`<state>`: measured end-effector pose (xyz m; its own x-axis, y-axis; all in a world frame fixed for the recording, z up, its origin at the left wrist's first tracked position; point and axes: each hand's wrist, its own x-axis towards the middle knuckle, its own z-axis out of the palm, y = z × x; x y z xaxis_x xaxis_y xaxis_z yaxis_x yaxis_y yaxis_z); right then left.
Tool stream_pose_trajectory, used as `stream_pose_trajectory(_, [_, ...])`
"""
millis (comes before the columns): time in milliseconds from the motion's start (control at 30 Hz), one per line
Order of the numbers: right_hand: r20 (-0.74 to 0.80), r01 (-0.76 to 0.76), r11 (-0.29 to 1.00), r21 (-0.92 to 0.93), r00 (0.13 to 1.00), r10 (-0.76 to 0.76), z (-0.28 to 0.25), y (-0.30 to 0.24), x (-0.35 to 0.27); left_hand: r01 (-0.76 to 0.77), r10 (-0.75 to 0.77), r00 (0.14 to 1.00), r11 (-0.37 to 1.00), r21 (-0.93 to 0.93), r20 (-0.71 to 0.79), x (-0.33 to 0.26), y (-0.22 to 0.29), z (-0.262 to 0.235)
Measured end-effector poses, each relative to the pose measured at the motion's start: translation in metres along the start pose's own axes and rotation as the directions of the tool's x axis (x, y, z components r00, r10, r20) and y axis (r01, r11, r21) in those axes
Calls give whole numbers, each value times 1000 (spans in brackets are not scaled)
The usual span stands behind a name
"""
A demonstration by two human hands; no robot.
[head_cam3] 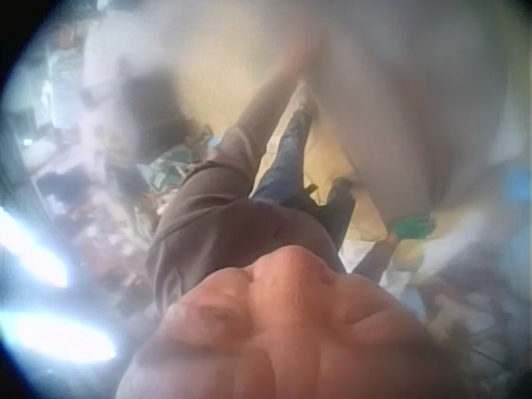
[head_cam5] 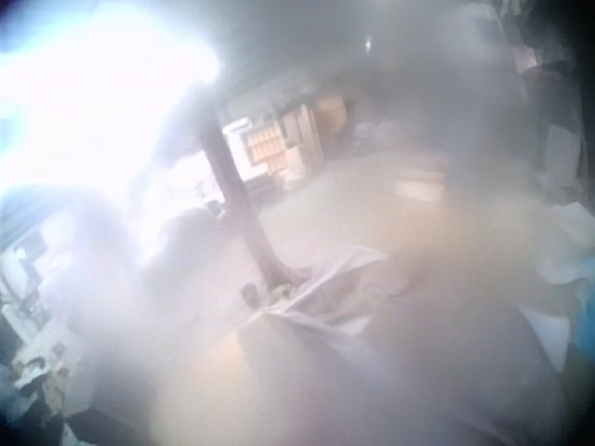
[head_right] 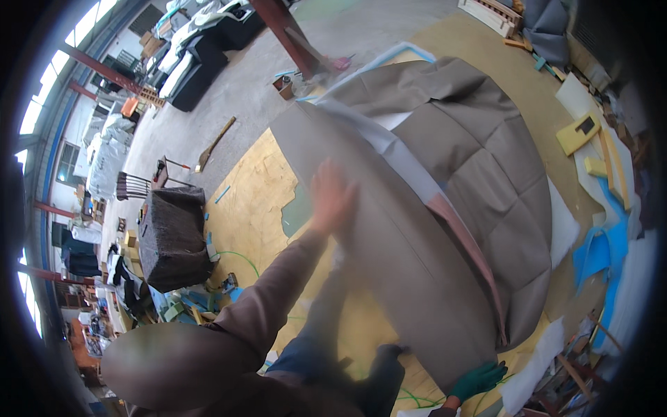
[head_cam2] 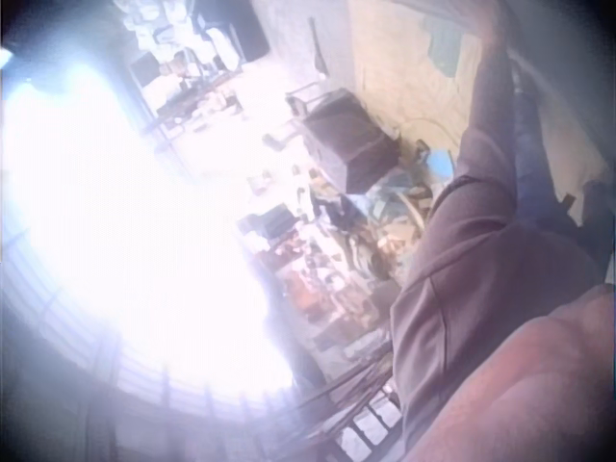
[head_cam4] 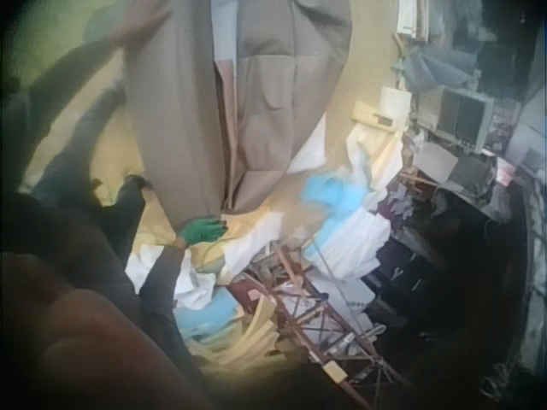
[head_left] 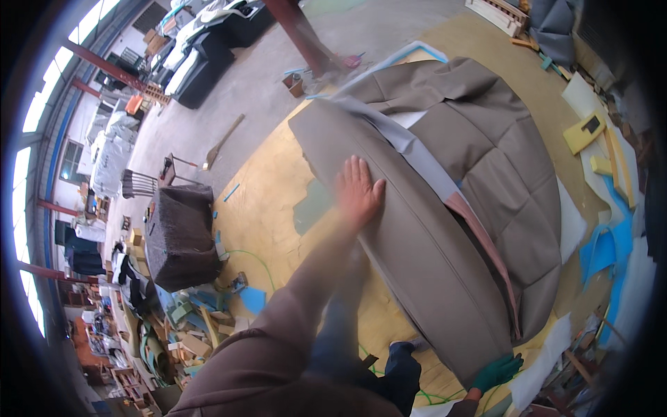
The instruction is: The person fits a beige fabric cover over a chair, smoothing and tucking the material around the seat and back. They then use a yellow-handled screwdriver to staple the fabric to the underside of the chair, working along the edges to secure the cover.
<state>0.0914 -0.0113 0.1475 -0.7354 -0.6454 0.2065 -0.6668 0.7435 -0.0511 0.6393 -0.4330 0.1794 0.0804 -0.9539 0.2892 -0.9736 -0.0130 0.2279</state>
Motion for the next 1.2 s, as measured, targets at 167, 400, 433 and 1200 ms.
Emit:
stream_pose_trajectory(167, [-196, 429, 903, 36, 889, -414, -7, -206, -22, 8, -9, 1000, 996, -87, -8, 71, -49, -4])
stream_pose_trajectory(400, [1, 663, 732, 160, 741, -671, -27, -582, -28, 145, -145, 989, 988, -57, 13, 165, -178, -5])
stream_pose_trajectory(433, [33, 654, 732, 193, 741, -671, -26, -606, -28, 251, -257, 965, 963, -99, -49, 173, -195, -1])
stream_pose_trajectory(1200, [283, 596, 761, 257, 707, -648, -30, -628, -32, 256, -246, 964, 961, -107, 101, 265, -222, 3])
